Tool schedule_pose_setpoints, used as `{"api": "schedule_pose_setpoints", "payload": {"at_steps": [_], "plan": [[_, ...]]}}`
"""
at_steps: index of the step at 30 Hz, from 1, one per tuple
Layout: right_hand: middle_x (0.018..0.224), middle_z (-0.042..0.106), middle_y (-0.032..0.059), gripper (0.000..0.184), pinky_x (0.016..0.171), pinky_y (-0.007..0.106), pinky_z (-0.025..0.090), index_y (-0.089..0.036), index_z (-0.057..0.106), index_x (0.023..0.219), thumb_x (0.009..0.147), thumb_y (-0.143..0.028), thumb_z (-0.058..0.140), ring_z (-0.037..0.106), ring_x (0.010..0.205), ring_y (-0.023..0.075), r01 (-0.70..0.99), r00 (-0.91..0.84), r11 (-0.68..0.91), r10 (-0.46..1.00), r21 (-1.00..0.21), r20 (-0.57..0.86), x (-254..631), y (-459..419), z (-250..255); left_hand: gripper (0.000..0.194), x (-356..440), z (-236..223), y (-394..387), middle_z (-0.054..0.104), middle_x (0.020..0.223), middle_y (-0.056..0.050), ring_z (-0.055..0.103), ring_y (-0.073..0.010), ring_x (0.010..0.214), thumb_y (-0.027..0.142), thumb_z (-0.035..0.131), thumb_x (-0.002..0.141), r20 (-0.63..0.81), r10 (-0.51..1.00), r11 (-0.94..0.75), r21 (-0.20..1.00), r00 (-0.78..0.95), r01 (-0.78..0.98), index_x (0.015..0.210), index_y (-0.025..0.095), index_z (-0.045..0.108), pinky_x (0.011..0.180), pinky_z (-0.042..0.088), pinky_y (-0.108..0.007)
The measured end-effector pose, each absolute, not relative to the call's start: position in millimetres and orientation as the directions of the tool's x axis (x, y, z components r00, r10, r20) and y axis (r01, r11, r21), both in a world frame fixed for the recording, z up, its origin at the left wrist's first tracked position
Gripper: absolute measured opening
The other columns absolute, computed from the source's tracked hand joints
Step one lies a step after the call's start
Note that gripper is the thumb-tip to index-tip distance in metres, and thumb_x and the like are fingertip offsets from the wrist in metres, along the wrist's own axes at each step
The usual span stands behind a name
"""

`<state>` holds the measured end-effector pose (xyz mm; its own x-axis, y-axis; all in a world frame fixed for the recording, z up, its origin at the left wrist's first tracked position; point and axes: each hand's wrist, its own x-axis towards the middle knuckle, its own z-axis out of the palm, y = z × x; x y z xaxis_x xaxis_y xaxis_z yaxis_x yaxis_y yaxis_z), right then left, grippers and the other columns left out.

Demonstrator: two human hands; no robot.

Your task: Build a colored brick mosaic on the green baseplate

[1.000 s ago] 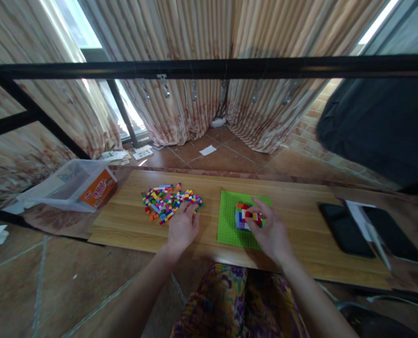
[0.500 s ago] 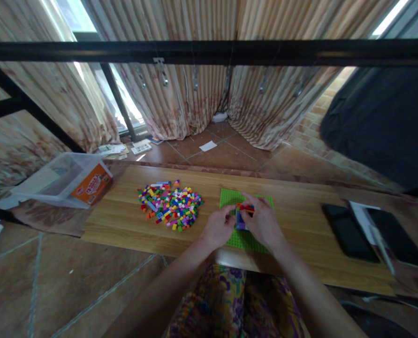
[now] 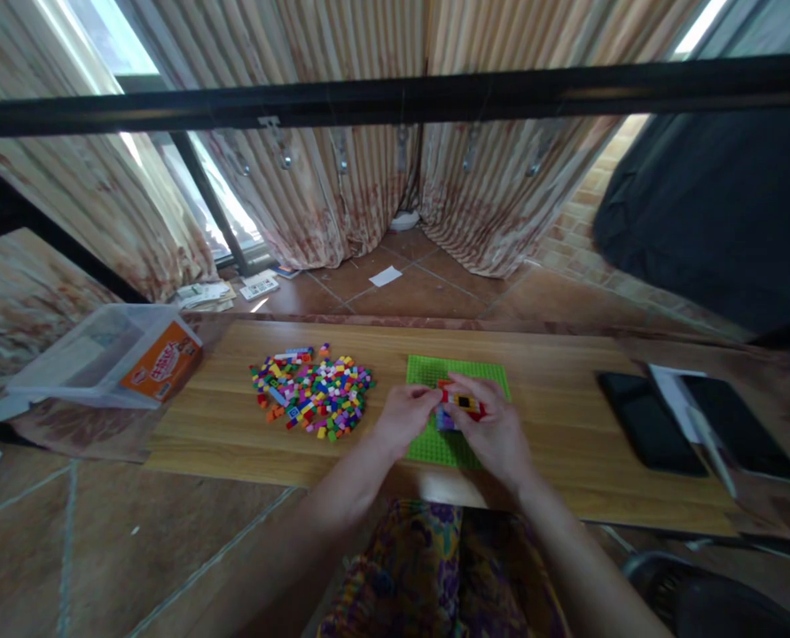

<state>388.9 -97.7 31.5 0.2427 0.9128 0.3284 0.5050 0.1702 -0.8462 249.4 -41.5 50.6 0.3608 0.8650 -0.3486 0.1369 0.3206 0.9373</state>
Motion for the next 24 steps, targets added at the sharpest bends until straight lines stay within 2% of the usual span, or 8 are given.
{"api": "schedule_pose_setpoints", "payload": {"at_steps": [2,4,8,11,14,24], "plan": [[0.105,0.072,0.0066,0.038,0.095,0.045,0.049,-0.026,0.068,0.118,0.082,-0.038,0.065,0.061,0.105,0.024,0.517,0.292,0.144,0.897,-0.844,0.332,396.4,-100.2,31.1,0.026,254.2,50.6,-36.1,0.05,0.053,0.003,0.04,-0.0083,0.052,0.026,0.055,0.082,-0.232,0.919,0.1,0.92,0.32,0.379,0.062,0.014,0.066,0.054,0.027,-0.024],[0.104,0.072,0.0071,0.036,0.094,0.046,0.049,-0.024,0.069,0.114,0.083,-0.041,0.064,0.062,0.102,0.0244,0.52,0.377,0.085,0.87,-0.85,0.318,405.7,-103.4,28.1,0.028,259.1,52.4,-31.2,0.058,0.057,0.0,0.047,-0.0105,0.057,0.024,0.053,0.085,-0.159,0.932,-0.057,0.824,0.327,0.563,0.066,0.014,0.071,0.057,0.031,-0.024],[0.098,0.074,0.0085,0.038,0.087,0.043,0.051,-0.02,0.07,0.108,0.081,-0.045,0.063,0.066,0.09,0.0231,0.408,0.536,-0.024,0.816,-0.913,0.217,423.5,-108.8,16.1,0.028,269.0,57.3,-24.8,0.071,0.075,-0.007,0.058,-0.0138,0.065,0.027,0.052,0.088,-0.166,0.935,-0.125,0.676,0.315,0.726,0.081,0.014,0.077,0.061,0.037,-0.025],[0.097,0.074,0.0102,0.039,0.083,0.041,0.052,-0.018,0.072,0.104,0.079,-0.046,0.064,0.068,0.086,0.0227,0.33,0.586,-0.051,0.794,-0.943,0.162,431.5,-111.5,8.5,0.028,274.7,59.2,-21.4,0.073,0.079,-0.008,0.061,-0.0149,0.068,0.028,0.053,0.087,-0.192,0.936,-0.116,0.621,0.294,0.775,0.086,0.014,0.077,0.062,0.039,-0.025],[0.096,0.074,0.0102,0.038,0.083,0.04,0.052,-0.017,0.072,0.102,0.079,-0.045,0.064,0.068,0.086,0.0229,0.332,0.584,-0.057,0.796,-0.942,0.158,434.9,-113.2,5.4,0.027,276.2,59.6,-17.7,0.072,0.075,-0.007,0.061,-0.0154,0.067,0.029,0.056,0.085,-0.203,0.938,-0.109,0.598,0.281,0.794,0.084,0.014,0.078,0.062,0.039,-0.025],[0.094,0.075,0.01,0.039,0.079,0.038,0.054,-0.017,0.073,0.099,0.078,-0.048,0.065,0.069,0.084,0.0236,0.286,0.55,-0.026,0.823,-0.958,0.142,432.5,-110.6,-0.7,0.023,276.2,44.8,-13.8,0.07,0.069,-0.005,0.059,-0.0141,0.065,0.031,0.059,0.081,-0.195,0.95,-0.047,0.683,0.244,0.729,0.076,0.015,0.076,0.059,0.037,-0.025]]}}
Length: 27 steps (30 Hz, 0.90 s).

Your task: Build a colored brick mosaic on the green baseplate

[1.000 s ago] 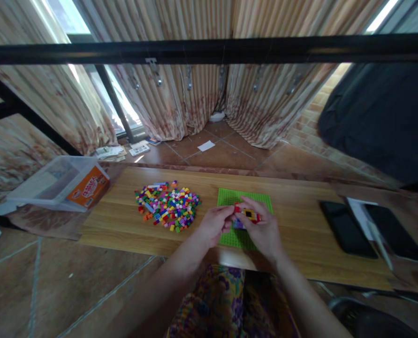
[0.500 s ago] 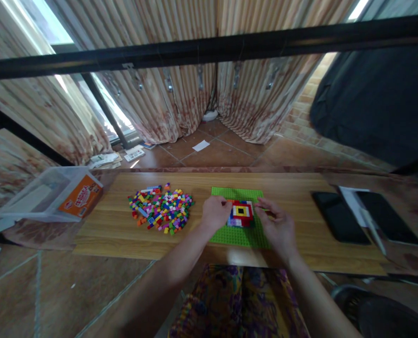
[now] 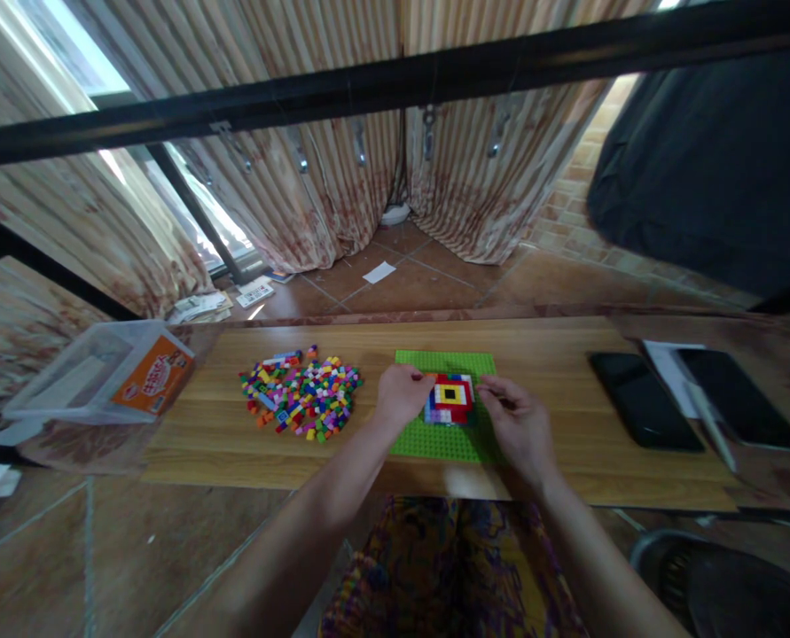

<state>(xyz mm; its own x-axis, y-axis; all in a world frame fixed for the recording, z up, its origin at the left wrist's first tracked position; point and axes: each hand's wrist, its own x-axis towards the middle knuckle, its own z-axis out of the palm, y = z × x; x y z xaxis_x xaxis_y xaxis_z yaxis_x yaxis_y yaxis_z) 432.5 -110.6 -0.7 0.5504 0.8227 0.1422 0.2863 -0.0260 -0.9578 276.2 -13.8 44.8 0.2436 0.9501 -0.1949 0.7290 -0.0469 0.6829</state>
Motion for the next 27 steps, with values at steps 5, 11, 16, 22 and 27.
{"api": "schedule_pose_setpoints", "payload": {"at_steps": [5,11,16,22,27], "plan": [[0.097,0.075,0.0103,0.04,0.079,0.038,0.054,-0.017,0.073,0.101,0.081,-0.049,0.063,0.069,0.085,0.0231,0.29,0.535,-0.046,0.836,-0.956,0.123,431.0,-109.1,-1.7,0.025,277.6,30.0,-11.7,0.067,0.065,-0.003,0.056,-0.013,0.061,0.036,0.063,0.079,-0.213,0.951,0.018,0.762,0.224,0.647,0.072,0.014,0.074,0.056,0.036,-0.024],[0.102,0.075,0.01,0.041,0.082,0.037,0.054,-0.017,0.072,0.106,0.083,-0.05,0.061,0.068,0.089,0.0226,0.284,0.518,-0.023,0.845,-0.959,0.133,427.9,-108.9,-3.2,0.022,274.0,21.5,-4.6,0.061,0.06,0.0,0.05,-0.0102,0.056,0.028,0.059,0.079,-0.251,0.931,0.064,0.828,0.266,0.558,0.069,0.014,0.072,0.054,0.032,-0.023],[0.104,0.073,0.0103,0.041,0.086,0.039,0.052,-0.017,0.071,0.105,0.085,-0.051,0.058,0.067,0.092,0.0225,0.301,0.521,-0.018,0.841,-0.953,0.148,423.7,-107.3,-3.4,0.019,271.6,24.8,-2.0,0.06,0.059,0.001,0.049,-0.0098,0.056,0.025,0.059,0.078,-0.256,0.923,0.06,0.832,0.286,0.551,0.07,0.013,0.073,0.054,0.033,-0.023],[0.102,0.069,0.0097,0.033,0.088,0.038,0.05,-0.019,0.073,0.098,0.088,-0.046,0.056,0.064,0.096,0.0213,0.402,0.483,0.045,0.838,-0.915,0.253,420.6,-103.7,0.4,0.017,271.6,23.4,-5.4,0.065,0.065,0.0,0.054,-0.0105,0.06,0.029,0.067,0.076,-0.241,0.932,0.087,0.873,0.27,0.48,0.073,0.013,0.073,0.059,0.038,-0.023],[0.102,0.066,0.0094,0.031,0.089,0.038,0.05,-0.02,0.074,0.098,0.087,-0.044,0.058,0.062,0.096,0.0209,0.423,0.478,0.047,0.837,-0.905,0.267,419.7,-101.9,-3.1,0.014,272.0,23.0,-9.1,0.062,0.061,0.001,0.052,-0.0094,0.058,0.026,0.068,0.076,-0.253,0.935,0.118,0.882,0.248,0.456,0.073,0.013,0.072,0.058,0.038,-0.022]]}}
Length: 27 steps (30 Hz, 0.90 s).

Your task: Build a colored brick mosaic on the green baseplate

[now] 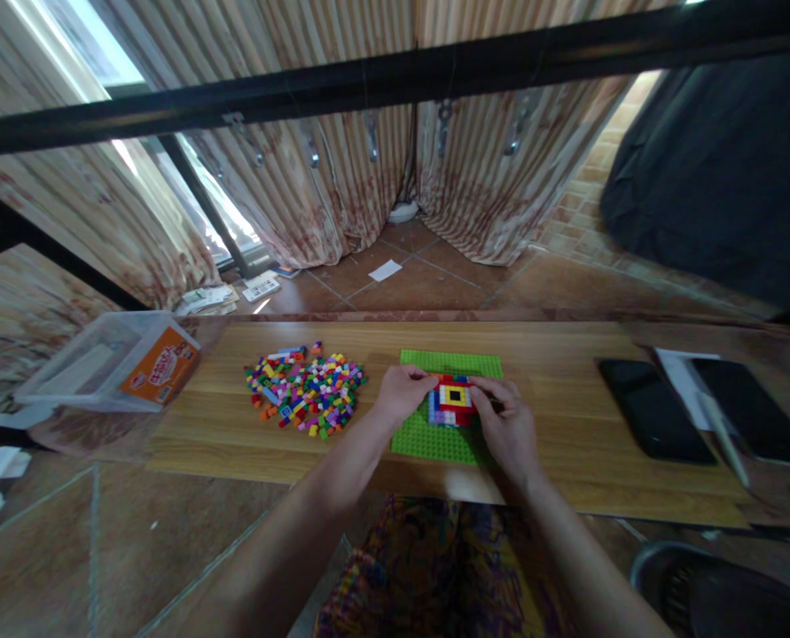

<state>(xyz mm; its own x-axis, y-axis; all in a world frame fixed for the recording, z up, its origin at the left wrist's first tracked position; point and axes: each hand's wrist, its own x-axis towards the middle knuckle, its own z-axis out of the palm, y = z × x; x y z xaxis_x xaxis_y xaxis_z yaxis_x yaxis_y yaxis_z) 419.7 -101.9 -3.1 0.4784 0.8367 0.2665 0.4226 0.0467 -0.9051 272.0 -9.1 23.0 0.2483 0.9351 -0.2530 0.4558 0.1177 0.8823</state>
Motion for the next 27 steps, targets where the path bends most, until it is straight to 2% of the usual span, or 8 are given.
{"api": "schedule_pose_setpoints", "payload": {"at_steps": [6,13,18,23,27], "plan": [[0.104,0.066,0.0088,0.03,0.091,0.039,0.049,-0.021,0.074,0.099,0.087,-0.044,0.059,0.062,0.097,0.0206,0.404,0.488,0.051,0.832,-0.914,0.262,418.7,-102.3,-9.2,0.013,274.8,23.1,-13.1,0.063,0.062,0.001,0.053,-0.0092,0.058,0.025,0.067,0.076,-0.259,0.943,0.147,0.888,0.21,0.435,0.075,0.013,0.072,0.058,0.04,-0.022],[0.103,0.065,0.0086,0.032,0.091,0.039,0.049,-0.021,0.074,0.098,0.085,-0.046,0.06,0.062,0.097,0.0207,0.388,0.507,0.041,0.824,-0.921,0.251,417.1,-101.5,-13.2,0.013,276.8,20.7,-8.7,0.065,0.063,-0.001,0.057,-0.0112,0.059,0.026,0.068,0.076,-0.254,0.947,0.109,0.831,0.199,0.546,0.076,0.014,0.073,0.057,0.043,-0.023],[0.104,0.066,0.009,0.033,0.092,0.04,0.049,-0.021,0.074,0.099,0.087,-0.047,0.057,0.061,0.099,0.0212,0.432,0.498,0.057,0.817,-0.9,0.29,415.6,-101.6,-14.7,0.012,277.3,17.2,-7.6,0.066,0.065,-0.002,0.059,-0.0121,0.06,0.026,0.068,0.076,-0.259,0.945,0.113,0.83,0.199,0.546,0.077,0.014,0.073,0.058,0.045,-0.024],[0.105,0.07,0.0101,0.039,0.093,0.041,0.048,-0.018,0.072,0.104,0.089,-0.049,0.052,0.063,0.099,0.0221,0.444,0.551,0.048,0.772,-0.895,0.315,418.0,-105.2,-22.7,0.016,273.2,18.0,-17.1,0.065,0.065,0.0,0.059,-0.0117,0.061,0.028,0.063,0.08,-0.213,0.957,0.099,0.879,0.198,0.467,0.077,0.015,0.072,0.061,0.047,-0.024],[0.107,0.07,0.0121,0.047,0.09,0.042,0.049,-0.015,0.07,0.106,0.087,-0.053,0.051,0.064,0.097,0.0235,0.349,0.639,0.002,0.731,-0.937,0.239,424.7,-104.5,-32.2,0.023,245.1,22.5,-36.0,0.061,0.063,0.002,0.055,-0.0104,0.059,0.031,0.054,0.084,-0.132,0.976,0.059,0.925,0.172,0.375,0.076,0.015,0.069,0.061,0.046,-0.023]]}}
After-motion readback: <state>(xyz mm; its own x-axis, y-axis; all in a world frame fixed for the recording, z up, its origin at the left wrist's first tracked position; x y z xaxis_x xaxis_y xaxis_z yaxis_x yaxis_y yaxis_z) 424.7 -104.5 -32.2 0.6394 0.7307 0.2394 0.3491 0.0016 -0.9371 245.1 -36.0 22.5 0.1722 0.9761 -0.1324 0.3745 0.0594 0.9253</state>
